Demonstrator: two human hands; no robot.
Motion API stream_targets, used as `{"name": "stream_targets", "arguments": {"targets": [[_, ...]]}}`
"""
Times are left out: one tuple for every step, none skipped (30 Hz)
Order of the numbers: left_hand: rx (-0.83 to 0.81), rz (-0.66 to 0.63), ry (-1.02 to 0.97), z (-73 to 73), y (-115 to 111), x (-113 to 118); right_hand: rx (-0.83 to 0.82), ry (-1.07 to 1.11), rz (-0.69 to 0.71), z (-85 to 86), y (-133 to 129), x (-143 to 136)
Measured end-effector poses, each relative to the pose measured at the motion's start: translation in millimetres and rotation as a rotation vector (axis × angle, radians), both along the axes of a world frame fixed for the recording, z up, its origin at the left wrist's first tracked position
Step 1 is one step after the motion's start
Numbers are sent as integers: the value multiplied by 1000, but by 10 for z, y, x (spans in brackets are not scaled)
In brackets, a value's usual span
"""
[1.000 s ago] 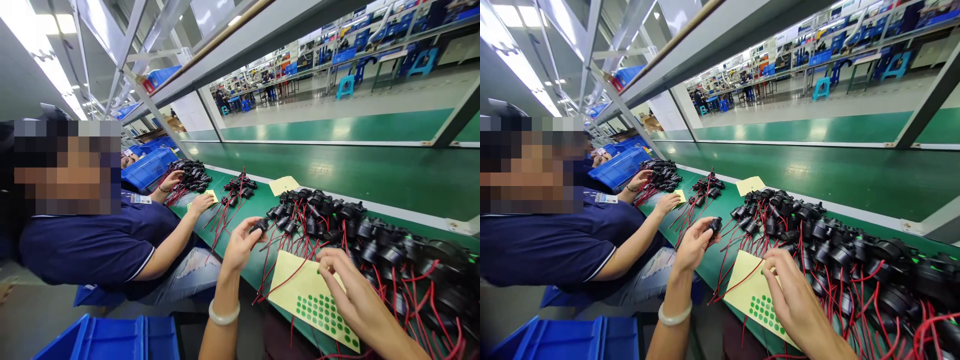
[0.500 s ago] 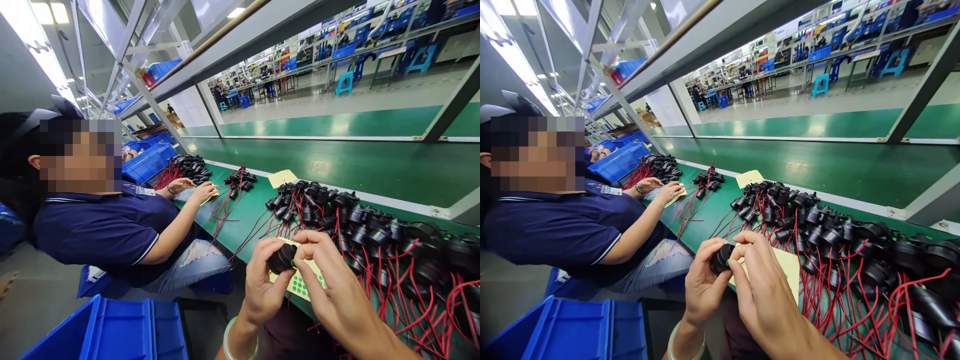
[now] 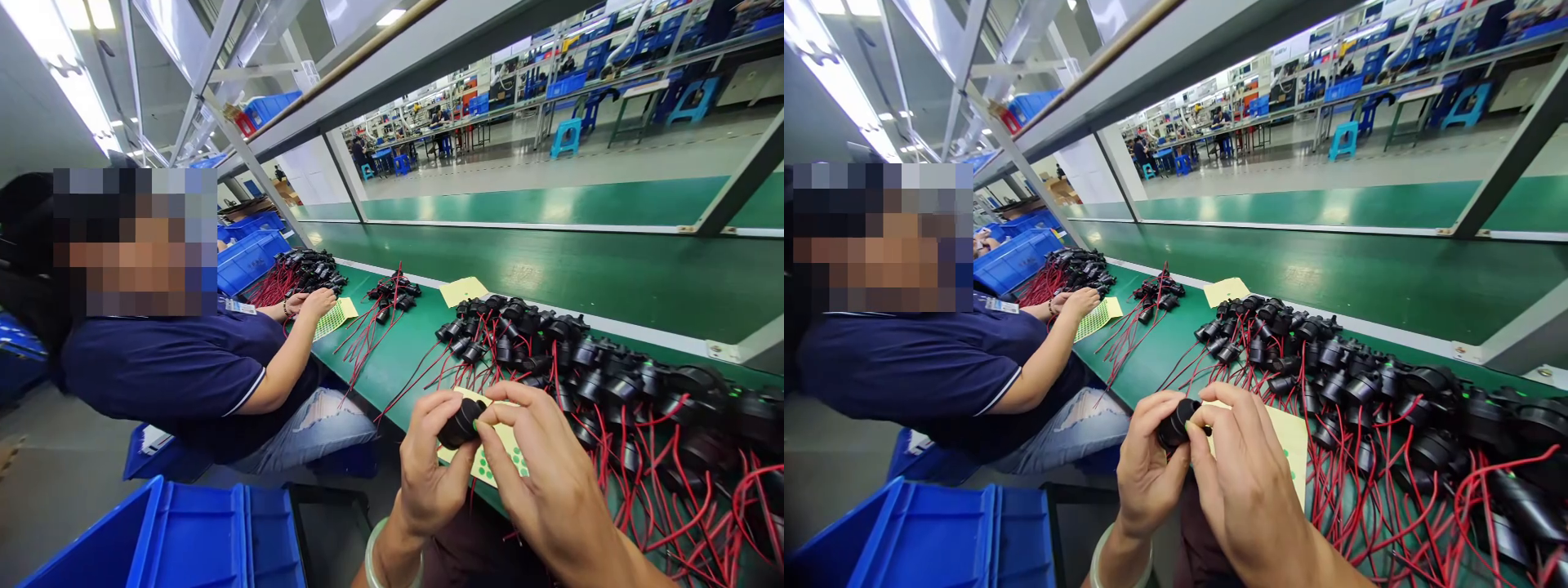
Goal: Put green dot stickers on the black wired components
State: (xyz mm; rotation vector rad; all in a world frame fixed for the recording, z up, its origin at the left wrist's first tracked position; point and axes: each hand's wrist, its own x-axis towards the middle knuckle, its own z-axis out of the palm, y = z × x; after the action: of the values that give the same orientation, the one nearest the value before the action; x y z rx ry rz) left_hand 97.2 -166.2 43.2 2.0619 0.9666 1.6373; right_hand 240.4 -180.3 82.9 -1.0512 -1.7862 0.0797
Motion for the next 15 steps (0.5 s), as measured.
{"name": "stream_targets", "arguments": {"targets": [[8,4,4,-3,0,-4,0,10,-1,6,6,2],[11,6,7,-5,0,-7,-5,23,0,11,12,5],[11,7,7,-6,1,-10,-10,37,3,15,16,8],[7,9,4,-5,2,-12,-16,50,9,19,19,12],[0,14,0,-3,3,-13,-18,62,18,20,19,16],[-6,21,-5,-1,5,-13,-16,71,28,21,16,21],[-9,29,-8,2,6,-14,-11,77,37,20,10,26],[-6,36,-9,6,7,-14,-3,81,46,18,1,31],[0,39,-7,10,8,-14,5,82,53,16,-8,34],[6,37,-5,13,7,-15,10,82,60,14,-18,35],[14,34,-3,17,6,-16,10,80,66,13,-26,33],[20,30,-1,20,4,-18,4,79,71,13,-30,29],[26,30,3,24,2,-19,-1,80,74,14,-32,23],[31,33,9,28,0,-19,-5,82,76,15,-30,16],[38,36,17,32,-2,-19,-4,82,79,18,-26,8]]}}
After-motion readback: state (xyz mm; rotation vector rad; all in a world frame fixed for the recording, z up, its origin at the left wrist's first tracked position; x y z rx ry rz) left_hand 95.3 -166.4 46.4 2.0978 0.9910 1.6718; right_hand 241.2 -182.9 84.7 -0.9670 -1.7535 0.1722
